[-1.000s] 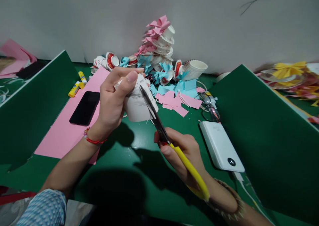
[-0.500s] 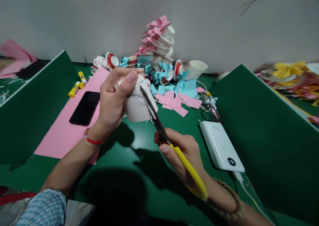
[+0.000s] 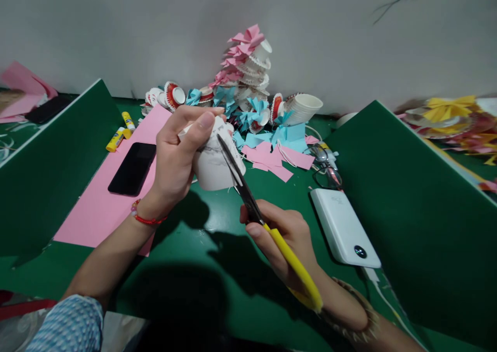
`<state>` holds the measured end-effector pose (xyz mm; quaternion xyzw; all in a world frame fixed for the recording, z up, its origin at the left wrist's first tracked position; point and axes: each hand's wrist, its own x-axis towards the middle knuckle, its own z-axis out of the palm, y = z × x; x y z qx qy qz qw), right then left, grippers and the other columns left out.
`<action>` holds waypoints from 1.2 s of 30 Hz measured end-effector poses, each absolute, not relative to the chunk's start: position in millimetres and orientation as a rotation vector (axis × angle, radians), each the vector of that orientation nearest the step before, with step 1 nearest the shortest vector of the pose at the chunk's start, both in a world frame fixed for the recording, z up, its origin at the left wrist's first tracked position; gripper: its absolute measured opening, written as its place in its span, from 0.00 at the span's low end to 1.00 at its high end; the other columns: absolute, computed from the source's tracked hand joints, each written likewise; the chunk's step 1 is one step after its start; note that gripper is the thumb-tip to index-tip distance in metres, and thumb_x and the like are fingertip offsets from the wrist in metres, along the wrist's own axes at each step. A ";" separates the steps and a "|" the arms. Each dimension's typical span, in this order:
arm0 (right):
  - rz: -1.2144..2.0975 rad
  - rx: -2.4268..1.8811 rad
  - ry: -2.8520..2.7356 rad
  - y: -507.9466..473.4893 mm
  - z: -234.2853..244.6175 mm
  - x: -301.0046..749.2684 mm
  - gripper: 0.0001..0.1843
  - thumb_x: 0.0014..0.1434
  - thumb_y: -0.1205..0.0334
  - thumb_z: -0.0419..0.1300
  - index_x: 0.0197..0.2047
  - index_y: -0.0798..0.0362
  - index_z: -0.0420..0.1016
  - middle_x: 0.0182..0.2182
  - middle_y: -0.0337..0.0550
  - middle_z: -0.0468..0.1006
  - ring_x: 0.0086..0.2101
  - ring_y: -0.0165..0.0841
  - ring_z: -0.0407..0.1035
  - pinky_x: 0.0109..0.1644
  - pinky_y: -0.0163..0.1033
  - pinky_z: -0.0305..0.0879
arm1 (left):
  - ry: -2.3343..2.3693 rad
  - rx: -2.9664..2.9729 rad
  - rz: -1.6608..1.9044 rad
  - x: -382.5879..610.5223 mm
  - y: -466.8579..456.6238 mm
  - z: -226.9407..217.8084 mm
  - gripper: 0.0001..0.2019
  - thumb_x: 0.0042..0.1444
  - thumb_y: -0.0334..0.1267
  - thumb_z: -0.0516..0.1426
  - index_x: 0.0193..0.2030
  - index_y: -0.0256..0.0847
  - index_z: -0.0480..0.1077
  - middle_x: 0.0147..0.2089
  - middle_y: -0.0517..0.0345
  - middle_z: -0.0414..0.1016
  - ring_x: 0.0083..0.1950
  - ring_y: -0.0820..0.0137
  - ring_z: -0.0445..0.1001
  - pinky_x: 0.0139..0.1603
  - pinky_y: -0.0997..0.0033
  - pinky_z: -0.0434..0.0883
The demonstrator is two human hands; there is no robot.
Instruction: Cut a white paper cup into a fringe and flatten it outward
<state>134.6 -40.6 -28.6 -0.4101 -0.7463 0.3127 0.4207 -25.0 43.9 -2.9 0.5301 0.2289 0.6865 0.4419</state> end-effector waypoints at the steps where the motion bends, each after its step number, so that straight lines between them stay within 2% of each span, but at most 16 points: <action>1: 0.787 -1.032 -1.868 -40.5 -29.2 134.5 0.22 0.64 0.47 0.51 0.25 0.53 0.63 0.17 0.31 0.55 0.17 0.23 0.47 0.19 0.31 0.45 | 0.573 1.316 1.700 -24.8 43.8 -3.0 0.10 0.52 0.46 0.62 0.33 0.42 0.73 0.34 0.60 0.77 0.35 0.67 0.79 0.34 0.68 0.75; 5: 0.813 -1.064 -1.863 -39.9 -32.1 135.3 0.22 0.64 0.44 0.50 0.26 0.53 0.63 0.17 0.30 0.54 0.17 0.24 0.47 0.19 0.32 0.45 | 0.577 1.305 1.680 -25.3 42.6 -2.3 0.08 0.54 0.44 0.61 0.33 0.42 0.74 0.33 0.60 0.77 0.34 0.70 0.79 0.34 0.70 0.75; 8: 0.895 -1.050 -1.883 -39.5 -29.8 138.1 0.23 0.62 0.40 0.50 0.32 0.53 0.65 0.18 0.31 0.56 0.18 0.25 0.50 0.21 0.33 0.48 | 0.569 1.297 1.627 -27.6 42.3 0.1 0.07 0.52 0.42 0.62 0.34 0.42 0.74 0.35 0.60 0.77 0.34 0.71 0.79 0.34 0.71 0.76; 12: 1.093 -0.986 -1.957 -39.2 -22.0 143.8 0.35 0.54 0.27 0.47 0.41 0.53 0.63 0.26 0.37 0.62 0.24 0.29 0.54 0.27 0.35 0.56 | 0.533 1.248 1.632 -32.3 44.3 4.2 0.08 0.50 0.41 0.64 0.35 0.41 0.74 0.35 0.59 0.77 0.33 0.69 0.79 0.32 0.72 0.76; 14: 1.140 -0.971 -1.990 -38.6 -20.3 145.7 0.38 0.51 0.24 0.45 0.44 0.52 0.62 0.31 0.41 0.64 0.29 0.32 0.57 0.31 0.37 0.59 | 0.530 1.225 1.657 -34.4 45.0 6.2 0.09 0.51 0.43 0.63 0.35 0.42 0.73 0.34 0.59 0.77 0.33 0.69 0.79 0.32 0.72 0.76; 18: 1.191 -0.920 -1.999 -37.7 -21.1 146.8 0.37 0.53 0.25 0.44 0.46 0.51 0.61 0.35 0.43 0.65 0.32 0.34 0.58 0.34 0.39 0.59 | 0.543 1.221 1.673 -36.1 42.2 9.7 0.05 0.53 0.39 0.61 0.35 0.43 0.72 0.35 0.61 0.78 0.34 0.70 0.79 0.38 0.69 0.77; 23: 1.171 -0.925 -1.988 -38.5 -19.2 146.1 0.35 0.55 0.26 0.44 0.44 0.51 0.61 0.33 0.41 0.64 0.31 0.33 0.57 0.33 0.39 0.56 | 0.519 1.238 1.640 -34.1 38.4 10.3 0.03 0.56 0.35 0.58 0.36 0.42 0.72 0.36 0.60 0.77 0.36 0.69 0.80 0.37 0.70 0.77; 27: 1.175 -0.917 -1.967 -38.5 -19.3 145.4 0.35 0.54 0.26 0.44 0.44 0.51 0.61 0.33 0.40 0.63 0.30 0.32 0.56 0.32 0.38 0.55 | 0.489 1.256 1.643 -33.8 42.2 6.3 0.04 0.55 0.37 0.59 0.37 0.41 0.72 0.36 0.61 0.77 0.35 0.70 0.80 0.43 0.65 0.78; 32: 1.164 -0.914 -1.955 -37.8 -22.5 144.9 0.34 0.56 0.28 0.45 0.44 0.51 0.61 0.32 0.40 0.63 0.29 0.32 0.55 0.32 0.38 0.56 | 0.495 1.288 1.630 -33.0 44.7 2.5 0.06 0.52 0.40 0.62 0.36 0.43 0.73 0.35 0.61 0.78 0.34 0.70 0.80 0.36 0.72 0.78; 36: 1.168 -0.896 -1.926 -36.8 -27.1 146.5 0.34 0.56 0.28 0.46 0.45 0.51 0.62 0.32 0.40 0.64 0.30 0.31 0.56 0.31 0.37 0.57 | 0.538 1.305 1.607 -31.4 43.5 2.0 0.08 0.50 0.43 0.63 0.36 0.46 0.72 0.35 0.63 0.78 0.36 0.70 0.80 0.39 0.71 0.78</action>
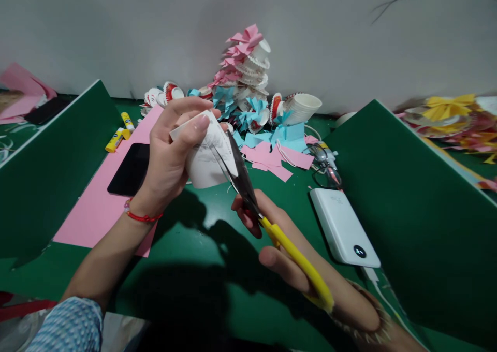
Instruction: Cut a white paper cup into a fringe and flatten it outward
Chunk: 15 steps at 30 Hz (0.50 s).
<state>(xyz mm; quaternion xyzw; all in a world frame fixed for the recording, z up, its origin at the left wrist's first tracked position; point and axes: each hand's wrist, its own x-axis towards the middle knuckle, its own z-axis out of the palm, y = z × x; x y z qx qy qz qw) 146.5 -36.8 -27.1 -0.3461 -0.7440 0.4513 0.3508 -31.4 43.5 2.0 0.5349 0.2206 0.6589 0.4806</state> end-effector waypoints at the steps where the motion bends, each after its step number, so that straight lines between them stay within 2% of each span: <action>1: 1.172 -0.891 -1.921 -36.5 -28.0 147.0 0.34 0.56 0.28 0.46 0.45 0.51 0.62 0.32 0.40 0.64 0.30 0.31 0.57 0.31 0.37 0.57 | 0.528 1.308 1.603 -31.0 43.3 1.8 0.07 0.50 0.43 0.63 0.36 0.46 0.73 0.35 0.63 0.78 0.36 0.71 0.79 0.38 0.71 0.78; 5: 1.166 -0.894 -1.917 -36.1 -28.4 147.6 0.33 0.56 0.29 0.46 0.45 0.51 0.63 0.32 0.40 0.65 0.30 0.31 0.57 0.30 0.36 0.57 | 0.499 1.307 1.618 -29.3 43.9 0.0 0.05 0.54 0.40 0.60 0.36 0.44 0.73 0.35 0.62 0.78 0.33 0.70 0.79 0.30 0.71 0.78; 9: 1.165 -0.893 -1.914 -36.4 -26.4 147.1 0.32 0.57 0.30 0.46 0.45 0.51 0.62 0.32 0.40 0.64 0.30 0.31 0.57 0.30 0.36 0.57 | 0.496 1.280 1.622 -27.9 45.2 -2.0 0.07 0.51 0.40 0.63 0.36 0.43 0.72 0.35 0.60 0.78 0.36 0.66 0.79 0.36 0.65 0.78; 15: 1.186 -0.905 -1.901 -36.9 -25.8 146.9 0.31 0.57 0.30 0.46 0.43 0.51 0.62 0.30 0.39 0.63 0.29 0.31 0.56 0.28 0.36 0.56 | 0.547 1.266 1.614 -27.7 44.4 -1.5 0.08 0.51 0.43 0.63 0.35 0.45 0.71 0.36 0.57 0.77 0.48 0.53 0.78 0.42 0.56 0.77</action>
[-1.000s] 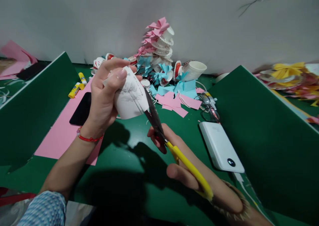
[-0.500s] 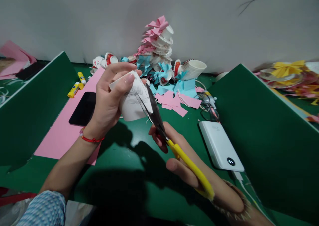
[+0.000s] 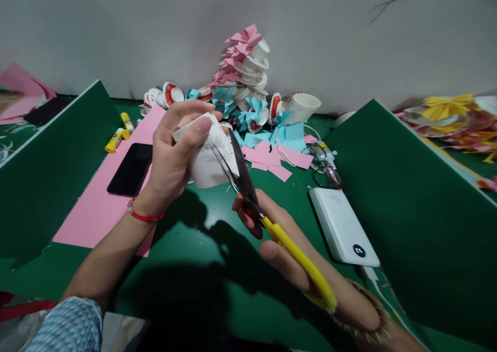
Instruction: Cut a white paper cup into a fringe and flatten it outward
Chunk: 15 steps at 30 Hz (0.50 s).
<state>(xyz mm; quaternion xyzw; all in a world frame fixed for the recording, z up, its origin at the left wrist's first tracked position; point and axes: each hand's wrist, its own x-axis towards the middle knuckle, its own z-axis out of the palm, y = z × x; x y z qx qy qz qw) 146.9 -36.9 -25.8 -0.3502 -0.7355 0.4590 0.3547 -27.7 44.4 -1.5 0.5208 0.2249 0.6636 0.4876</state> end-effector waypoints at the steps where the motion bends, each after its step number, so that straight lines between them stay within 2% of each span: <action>1: 1.197 -0.910 -1.890 -37.0 -25.7 146.8 0.31 0.57 0.30 0.46 0.43 0.51 0.62 0.30 0.39 0.62 0.28 0.30 0.55 0.28 0.35 0.55 | 0.552 1.269 1.616 -27.9 44.5 -1.7 0.09 0.50 0.44 0.63 0.35 0.46 0.71 0.36 0.57 0.77 0.50 0.52 0.77 0.44 0.55 0.76; 3: 1.218 -0.924 -1.867 -37.2 -25.3 146.2 0.31 0.57 0.30 0.47 0.42 0.51 0.62 0.28 0.37 0.61 0.27 0.29 0.53 0.26 0.35 0.53 | 0.535 1.279 1.630 -28.3 44.9 -2.5 0.10 0.49 0.46 0.64 0.36 0.46 0.71 0.37 0.57 0.77 0.53 0.50 0.75 0.47 0.51 0.75; 5: 1.230 -0.939 -1.850 -37.6 -25.0 145.5 0.31 0.56 0.29 0.47 0.41 0.52 0.63 0.27 0.36 0.59 0.26 0.29 0.52 0.25 0.34 0.51 | 0.503 1.288 1.641 -28.5 45.6 -3.6 0.10 0.50 0.45 0.64 0.35 0.45 0.72 0.36 0.58 0.77 0.51 0.51 0.76 0.48 0.49 0.75; 8: 1.221 -0.955 -1.828 -38.4 -24.7 144.6 0.32 0.56 0.29 0.47 0.40 0.52 0.63 0.25 0.35 0.59 0.24 0.28 0.51 0.24 0.34 0.50 | 0.503 1.289 1.662 -28.1 46.2 -5.1 0.08 0.52 0.44 0.63 0.35 0.44 0.72 0.36 0.61 0.78 0.47 0.58 0.79 0.44 0.57 0.77; 10: 1.212 -0.960 -1.819 -38.9 -24.7 144.1 0.32 0.56 0.29 0.47 0.40 0.52 0.63 0.24 0.34 0.58 0.24 0.27 0.50 0.24 0.34 0.49 | 0.561 1.296 1.683 -27.4 46.5 -5.5 0.11 0.51 0.47 0.63 0.35 0.44 0.71 0.36 0.62 0.78 0.47 0.62 0.79 0.42 0.64 0.78; 12: 1.197 -0.961 -1.817 -39.3 -24.8 143.8 0.32 0.57 0.30 0.47 0.39 0.53 0.64 0.23 0.34 0.58 0.23 0.27 0.49 0.24 0.34 0.48 | 0.614 1.306 1.698 -26.8 46.8 -5.5 0.13 0.50 0.50 0.63 0.33 0.43 0.70 0.35 0.62 0.78 0.46 0.63 0.79 0.40 0.67 0.78; 15: 1.170 -0.969 -1.820 -39.5 -25.0 143.5 0.32 0.56 0.29 0.47 0.38 0.53 0.64 0.22 0.33 0.56 0.22 0.27 0.49 0.24 0.34 0.47 | 0.561 1.302 1.700 -26.4 46.9 -5.0 0.11 0.51 0.47 0.63 0.32 0.43 0.71 0.34 0.62 0.78 0.41 0.65 0.81 0.37 0.68 0.78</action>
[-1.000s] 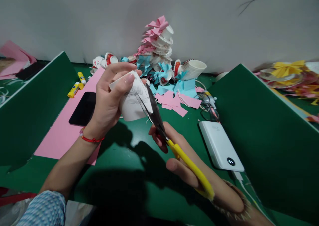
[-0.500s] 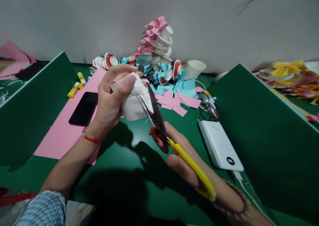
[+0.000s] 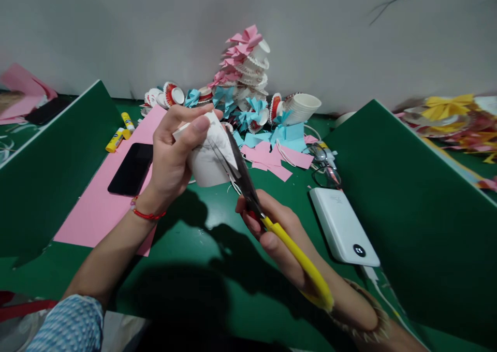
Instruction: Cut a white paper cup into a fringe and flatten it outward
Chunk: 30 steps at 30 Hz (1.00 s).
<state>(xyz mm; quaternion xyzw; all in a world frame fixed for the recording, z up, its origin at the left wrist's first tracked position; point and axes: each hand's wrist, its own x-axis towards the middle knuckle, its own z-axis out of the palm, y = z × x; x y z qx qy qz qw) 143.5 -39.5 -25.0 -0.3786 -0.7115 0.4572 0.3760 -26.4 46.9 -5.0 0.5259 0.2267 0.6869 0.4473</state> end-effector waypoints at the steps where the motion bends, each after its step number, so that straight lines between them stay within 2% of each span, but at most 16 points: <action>1: 1.162 -0.974 -1.822 -39.4 -25.0 143.5 0.32 0.56 0.29 0.47 0.37 0.53 0.64 0.22 0.32 0.56 0.22 0.27 0.49 0.23 0.34 0.47 | 0.523 1.298 1.696 -26.4 46.8 -4.9 0.09 0.51 0.45 0.62 0.32 0.43 0.71 0.34 0.62 0.79 0.39 0.65 0.81 0.36 0.68 0.78; 3: 1.148 -0.990 -1.824 -38.9 -25.0 143.3 0.32 0.57 0.29 0.47 0.36 0.53 0.64 0.21 0.32 0.55 0.21 0.26 0.49 0.23 0.34 0.47 | 0.485 1.296 1.686 -26.4 46.8 -4.8 0.08 0.52 0.44 0.62 0.32 0.43 0.72 0.34 0.62 0.79 0.38 0.65 0.81 0.35 0.68 0.78; 8: 1.105 -1.025 -1.827 -37.5 -23.9 142.1 0.31 0.56 0.29 0.47 0.33 0.53 0.64 0.19 0.31 0.56 0.20 0.26 0.50 0.22 0.33 0.47 | 0.616 1.313 1.680 -26.0 47.6 -5.4 0.15 0.49 0.51 0.63 0.33 0.43 0.69 0.35 0.59 0.77 0.47 0.59 0.79 0.40 0.63 0.78; 10: 1.082 -1.036 -1.825 -37.2 -23.1 141.7 0.31 0.57 0.30 0.48 0.33 0.53 0.65 0.18 0.31 0.56 0.20 0.26 0.50 0.22 0.33 0.47 | 0.617 1.309 1.687 -25.8 47.6 -5.4 0.14 0.49 0.51 0.63 0.33 0.43 0.69 0.36 0.58 0.76 0.48 0.60 0.79 0.41 0.62 0.78; 13: 1.031 -1.057 -1.830 -37.0 -21.7 141.4 0.30 0.57 0.31 0.48 0.32 0.53 0.66 0.18 0.32 0.57 0.19 0.26 0.50 0.21 0.33 0.47 | 0.588 1.304 1.685 -26.0 46.8 -4.9 0.12 0.50 0.48 0.62 0.32 0.42 0.70 0.35 0.59 0.77 0.45 0.62 0.79 0.43 0.62 0.78; 17: 0.977 -1.074 -1.850 -36.5 -21.0 141.2 0.29 0.58 0.33 0.49 0.30 0.54 0.66 0.18 0.32 0.57 0.19 0.25 0.50 0.21 0.32 0.47 | 0.540 1.304 1.696 -26.1 46.5 -4.5 0.09 0.50 0.45 0.63 0.31 0.43 0.71 0.34 0.61 0.78 0.38 0.66 0.81 0.39 0.67 0.78; 24: 0.944 -1.071 -1.845 -36.4 -22.0 140.1 0.28 0.59 0.35 0.50 0.30 0.54 0.66 0.17 0.32 0.58 0.18 0.25 0.51 0.20 0.32 0.48 | 0.613 1.322 1.700 -25.0 47.9 -5.9 0.15 0.48 0.52 0.62 0.33 0.43 0.70 0.34 0.62 0.77 0.40 0.65 0.81 0.38 0.66 0.78; 30: 0.890 -1.078 -1.851 -37.5 -22.9 140.3 0.27 0.60 0.36 0.51 0.28 0.54 0.67 0.16 0.32 0.57 0.17 0.25 0.51 0.19 0.32 0.48 | 0.528 1.313 1.690 -25.6 45.9 -3.2 0.10 0.50 0.46 0.63 0.29 0.42 0.71 0.34 0.63 0.79 0.32 0.71 0.80 0.29 0.74 0.77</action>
